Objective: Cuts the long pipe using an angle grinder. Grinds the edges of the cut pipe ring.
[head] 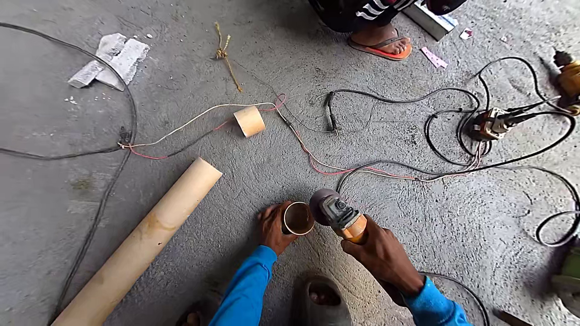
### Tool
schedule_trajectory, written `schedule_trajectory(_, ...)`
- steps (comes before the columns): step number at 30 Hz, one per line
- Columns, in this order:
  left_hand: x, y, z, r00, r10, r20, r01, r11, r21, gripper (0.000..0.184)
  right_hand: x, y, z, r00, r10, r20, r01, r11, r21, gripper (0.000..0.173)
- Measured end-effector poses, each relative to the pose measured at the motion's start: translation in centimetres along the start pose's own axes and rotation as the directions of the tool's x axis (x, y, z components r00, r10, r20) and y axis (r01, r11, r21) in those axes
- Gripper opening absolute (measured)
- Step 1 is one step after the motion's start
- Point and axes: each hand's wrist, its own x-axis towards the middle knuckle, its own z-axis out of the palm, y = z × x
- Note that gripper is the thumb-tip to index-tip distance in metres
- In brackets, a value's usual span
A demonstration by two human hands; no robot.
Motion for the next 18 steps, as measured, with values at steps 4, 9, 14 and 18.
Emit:
schedule_trajectory(4, 0.0, -0.1, 0.1, 1.000, 0.004, 0.009, -0.004, 1.000, 0.000, 0.093, 0.2, -0.3, -0.7, 0.999, -0.021, 0.039, 0.024, 0.997, -0.072, 0.060)
schedule_trajectory(9, 0.0, -0.2, 0.0, 1.000, 0.013, 0.004, -0.013, 1.000, -0.001, 0.091, -1.0, 0.7, 0.3, 0.998, -0.041, 0.057, 0.046, 0.994, -0.094, 0.065)
schedule_trajectory(14, 0.0, -0.2, 0.0, 1.000, 0.004, 0.016, -0.004, 1.000, -0.008, 0.092, -3.5, 1.6, 2.6, 0.993, -0.116, 0.024, 0.118, 0.987, -0.111, 0.068)
schedule_trajectory(18, 0.0, -0.2, -0.2, 1.000, 0.016, 0.007, -0.016, 1.000, -0.011, 0.091, -4.9, 1.5, 3.4, 0.988, -0.140, 0.068, 0.148, 0.979, -0.142, 0.070)
